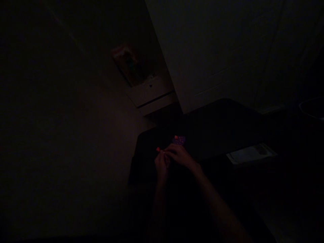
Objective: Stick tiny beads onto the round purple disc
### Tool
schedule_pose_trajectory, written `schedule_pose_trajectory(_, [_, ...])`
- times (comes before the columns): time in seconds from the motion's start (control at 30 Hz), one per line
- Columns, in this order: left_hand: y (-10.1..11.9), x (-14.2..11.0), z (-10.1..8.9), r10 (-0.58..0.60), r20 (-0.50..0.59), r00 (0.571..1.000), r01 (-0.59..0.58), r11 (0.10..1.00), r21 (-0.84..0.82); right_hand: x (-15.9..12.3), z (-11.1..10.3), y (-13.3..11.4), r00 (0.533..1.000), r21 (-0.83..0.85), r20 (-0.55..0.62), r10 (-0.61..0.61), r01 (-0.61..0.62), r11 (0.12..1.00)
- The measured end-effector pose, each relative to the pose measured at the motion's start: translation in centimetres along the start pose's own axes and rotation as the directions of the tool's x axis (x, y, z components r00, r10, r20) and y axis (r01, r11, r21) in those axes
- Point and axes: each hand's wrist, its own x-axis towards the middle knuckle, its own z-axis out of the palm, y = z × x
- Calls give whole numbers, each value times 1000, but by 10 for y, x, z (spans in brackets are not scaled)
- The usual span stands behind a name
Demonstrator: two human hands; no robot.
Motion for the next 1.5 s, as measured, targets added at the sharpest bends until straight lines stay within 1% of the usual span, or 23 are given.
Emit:
schedule_pose_trajectory(0.13, [4,-3,2,14,15,1000,-14,998,55,-1,-6,-3,999,23,14,47,-47,999])
schedule_pose_trajectory(0.27, [0,-3,0,17,10,1000,-18,996,84,-2,-7,-4,997,14,26,67,-67,998])
schedule_pose_trajectory(0.33, [-3,-2,-1,11,12,1000,-12,996,85,-2,-6,-5,998,-13,21,63,-63,998])
schedule_pose_trajectory(0.5, [-9,0,-4,44,29,999,-47,994,100,-1,-5,-8,997,-106,-14,78,-79,991])
schedule_pose_trajectory(0.6, [-12,2,-5,52,47,998,-57,991,121,-3,-3,-6,995,-129,-37,89,-93,987])
schedule_pose_trajectory(0.7, [-14,2,-6,53,62,997,-61,989,132,-4,-3,-4,994,-118,-35,108,-112,987])
schedule_pose_trajectory(0.8, [-15,3,-6,45,74,996,-55,989,139,-5,-4,-5,988,-86,-39,152,-155,984])
schedule_pose_trajectory(0.93, [-13,1,-6,28,96,995,-43,988,149,-7,-2,-6,980,-30,-70,188,-190,981])
schedule_pose_trajectory(1.0, [-12,0,-6,39,109,993,-57,985,161,-8,2,-4,976,-4,-88,200,-201,980])
schedule_pose_trajectory(1.07, [-11,-2,-6,52,117,992,-72,983,171,-10,5,-1,970,-1,-125,209,-210,978])
schedule_pose_trajectory(1.13, [-9,-3,-6,48,114,992,-66,985,158,-10,7,3,952,-6,-204,227,-233,972])
schedule_pose_trajectory(1.2, [-8,-3,-4,31,92,995,-41,993,113,-9,5,7,914,12,-313,258,-268,963])
schedule_pose_trajectory(1.27, [-7,-3,-2,23,77,997,-29,997,74,-7,2,9,865,39,-419,276,-286,957])
schedule_pose_trajectory(1.33, [-7,-2,-1,18,69,997,-23,997,75,-6,-2,8,836,43,-482,263,-277,960])
schedule_pose_trajectory(1.4, [-6,-1,-1,15,61,998,-21,995,93,-4,-4,4,834,34,-498,238,-255,966])
schedule_pose_trajectory(1.5, [-5,-2,-2,13,54,998,-18,995,95,-2,-4,0,847,30,-482,225,-240,970])
